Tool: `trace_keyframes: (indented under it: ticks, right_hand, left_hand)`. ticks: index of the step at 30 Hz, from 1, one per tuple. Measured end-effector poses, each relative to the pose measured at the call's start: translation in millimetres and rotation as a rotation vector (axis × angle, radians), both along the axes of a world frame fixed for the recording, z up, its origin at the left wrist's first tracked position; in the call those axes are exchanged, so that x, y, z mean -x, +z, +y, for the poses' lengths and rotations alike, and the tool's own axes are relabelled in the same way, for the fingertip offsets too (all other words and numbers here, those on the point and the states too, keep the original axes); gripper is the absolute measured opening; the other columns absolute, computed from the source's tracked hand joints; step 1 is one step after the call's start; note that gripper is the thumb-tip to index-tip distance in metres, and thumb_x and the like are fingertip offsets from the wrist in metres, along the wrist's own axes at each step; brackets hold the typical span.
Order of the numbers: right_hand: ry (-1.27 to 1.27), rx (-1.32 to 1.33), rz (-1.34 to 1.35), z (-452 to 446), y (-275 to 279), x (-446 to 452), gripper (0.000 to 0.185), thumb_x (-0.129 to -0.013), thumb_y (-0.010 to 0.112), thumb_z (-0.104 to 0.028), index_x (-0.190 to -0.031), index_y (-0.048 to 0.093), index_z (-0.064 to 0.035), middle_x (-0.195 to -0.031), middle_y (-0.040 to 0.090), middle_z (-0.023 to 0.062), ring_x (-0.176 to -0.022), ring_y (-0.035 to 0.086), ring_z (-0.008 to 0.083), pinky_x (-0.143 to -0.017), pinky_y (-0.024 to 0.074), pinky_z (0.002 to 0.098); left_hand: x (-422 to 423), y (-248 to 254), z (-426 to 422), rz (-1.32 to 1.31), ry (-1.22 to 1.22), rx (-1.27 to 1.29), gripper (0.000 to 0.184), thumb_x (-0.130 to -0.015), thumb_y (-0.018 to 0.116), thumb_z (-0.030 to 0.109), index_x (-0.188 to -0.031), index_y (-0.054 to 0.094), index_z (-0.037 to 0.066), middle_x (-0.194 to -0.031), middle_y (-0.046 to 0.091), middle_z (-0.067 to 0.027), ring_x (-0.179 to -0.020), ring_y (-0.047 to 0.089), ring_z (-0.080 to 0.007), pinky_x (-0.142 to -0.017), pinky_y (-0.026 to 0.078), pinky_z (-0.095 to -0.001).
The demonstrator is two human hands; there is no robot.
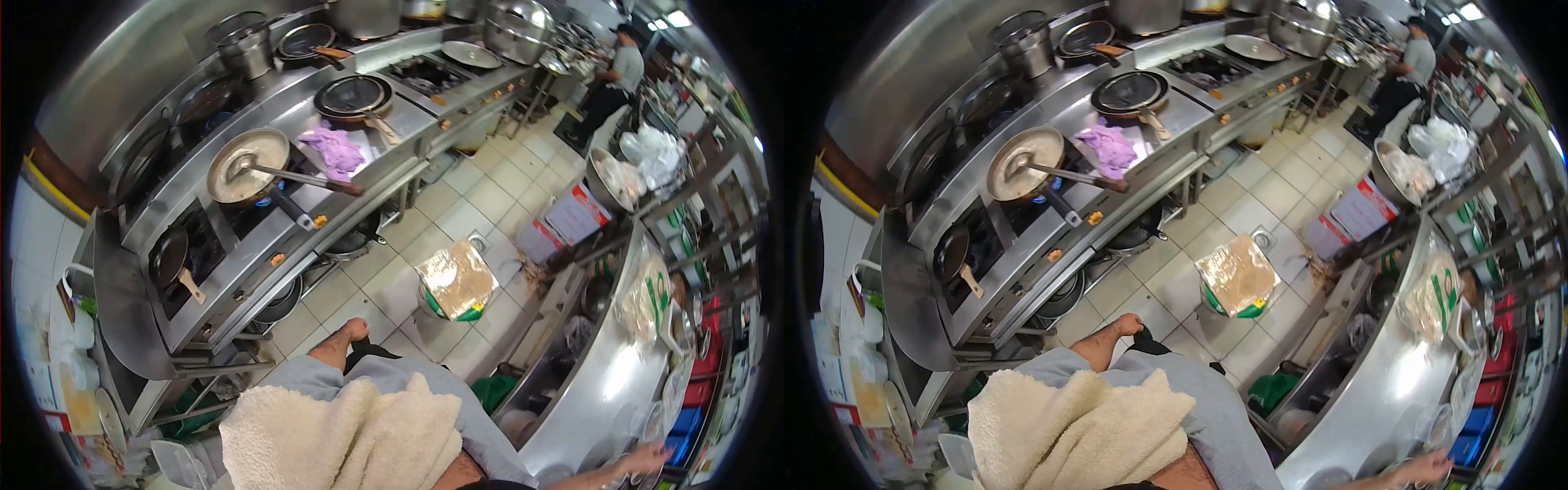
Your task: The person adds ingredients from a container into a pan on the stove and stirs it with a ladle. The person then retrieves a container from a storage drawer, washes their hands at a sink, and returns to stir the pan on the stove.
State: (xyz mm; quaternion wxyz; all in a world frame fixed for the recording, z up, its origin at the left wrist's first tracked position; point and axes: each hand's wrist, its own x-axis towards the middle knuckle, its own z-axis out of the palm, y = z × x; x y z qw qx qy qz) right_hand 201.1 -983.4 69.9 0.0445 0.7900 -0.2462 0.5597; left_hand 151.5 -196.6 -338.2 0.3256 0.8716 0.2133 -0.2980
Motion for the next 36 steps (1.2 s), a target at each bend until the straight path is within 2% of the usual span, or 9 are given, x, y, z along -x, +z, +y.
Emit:
trace_keyframes:
  ticks: [1, 4, 12, 17, 20, 24, 32, 34, 36]
  right_hand:
    - [0.076, -0.427, 0.256, 53, -10, -41, 0.038, -0.084, 0.06, -0.027, -0.108, 0.057, 0.003, -0.095, 0.062, 0.0206, -0.086, 0.059, 0.0313, -0.078, 0.0464, 0.0358]
    - [0.918, -0.631, 0.0, 253, -88, -165, 0.032, -0.086, 0.053, -0.012, -0.116, 0.052, 0.0011, -0.108, 0.056, 0.0139, -0.094, 0.055, 0.023, -0.087, 0.044, 0.0317]
    - [2.07, 0.024, 0.765, 760, -45, -147, 0.059, -0.067, 0.07, -0.004, -0.122, 0.049, -0.0101, -0.121, 0.045, 0.0157, -0.111, 0.045, 0.0323, -0.09, 0.0377, 0.0393]
    - [1.887, 0.545, 0.735, 867, -71, -168, 0.068, -0.07, 0.059, -0.001, -0.132, 0.037, -0.0173, -0.125, 0.04, 0.0192, -0.114, 0.042, 0.0341, -0.088, 0.0367, 0.0463]
    - [1.721, 0.688, 1.218, 888, -69, -178, 0.065, -0.072, 0.052, 0.0, -0.132, 0.037, -0.0179, -0.119, 0.046, 0.0203, -0.105, 0.051, 0.0354, -0.08, 0.0432, 0.046]
    - [1.918, 0.489, 1.284, 885, -74, -198, 0.06, -0.074, 0.05, -0.001, -0.131, 0.039, -0.0174, -0.098, 0.056, 0.0226, -0.085, 0.059, 0.039, -0.074, 0.0469, 0.0476]
    - [1.953, 0.39, 1.288, 908, -81, -254, 0.055, -0.078, 0.053, -0.005, -0.131, 0.038, -0.0116, -0.094, 0.058, 0.024, -0.089, 0.058, 0.0377, -0.076, 0.0464, 0.0462]
    - [2.272, 0.128, 1.317, 918, -109, -257, 0.055, -0.08, 0.052, -0.006, -0.132, 0.034, -0.0054, -0.087, 0.059, 0.0199, -0.076, 0.061, 0.0323, -0.068, 0.0484, 0.0409]
    - [2.013, -0.361, 1.909, 913, -79, -218, 0.058, -0.081, 0.054, -0.009, -0.133, 0.031, -0.0033, -0.074, 0.054, 0.0096, -0.048, 0.049, 0.0145, -0.043, 0.0426, 0.0316]
  left_hand:
    - [-3, -3, 11, -0.06, 0.033, -0.009, 0.038, -0.069, 0.065, 0.03, -0.095, 0.064, 0.003, -0.096, 0.064, -0.0163, -0.094, 0.06, -0.0295, -0.083, 0.047, -0.0356]
    - [-13, 11, 50, -0.17, 0.084, 0.018, 0.034, -0.07, 0.064, 0.029, -0.092, 0.064, 0.002, -0.093, 0.064, -0.0175, -0.088, 0.061, -0.0296, -0.078, 0.048, -0.036]
    - [-10, 120, 135, -0.484, 0.75, 0.423, 0.026, -0.078, 0.061, 0.023, -0.095, 0.062, 0.004, -0.081, 0.061, -0.0063, -0.069, 0.057, -0.0125, -0.064, 0.047, -0.0283]
    - [50, 72, 174, -0.404, 0.803, 0.139, 0.024, -0.079, 0.056, 0.025, -0.09, 0.062, 0.005, -0.083, 0.062, -0.0108, -0.075, 0.06, -0.0197, -0.068, 0.048, -0.0333]
    - [133, 12, 162, -0.159, 0.71, -0.173, 0.028, -0.082, 0.048, 0.029, -0.087, 0.064, 0.007, -0.09, 0.062, -0.0172, -0.089, 0.059, -0.0316, -0.077, 0.046, -0.0424]
    - [239, -48, 103, 0.142, 0.24, -0.392, 0.036, -0.085, 0.039, 0.03, -0.082, 0.066, 0.006, -0.092, 0.063, -0.0169, -0.091, 0.058, -0.0323, -0.081, 0.045, -0.0434]
    - [245, -41, -3, 0.089, 0.909, -0.09, 0.023, -0.08, 0.046, 0.02, -0.08, 0.064, 0.007, -0.086, 0.063, -0.0148, -0.082, 0.06, -0.0322, -0.074, 0.047, -0.0438]
    - [210, -18, 6, 0.041, 0.584, -0.257, 0.016, -0.075, 0.048, 0.016, -0.075, 0.062, 0.009, -0.079, 0.062, -0.0142, -0.079, 0.06, -0.0309, -0.071, 0.048, -0.043]
    - [176, -24, 20, -0.097, 1.128, -0.031, 0.02, -0.075, 0.053, 0.023, -0.079, 0.064, 0.007, -0.084, 0.063, -0.0154, -0.082, 0.06, -0.0318, -0.074, 0.048, -0.0406]
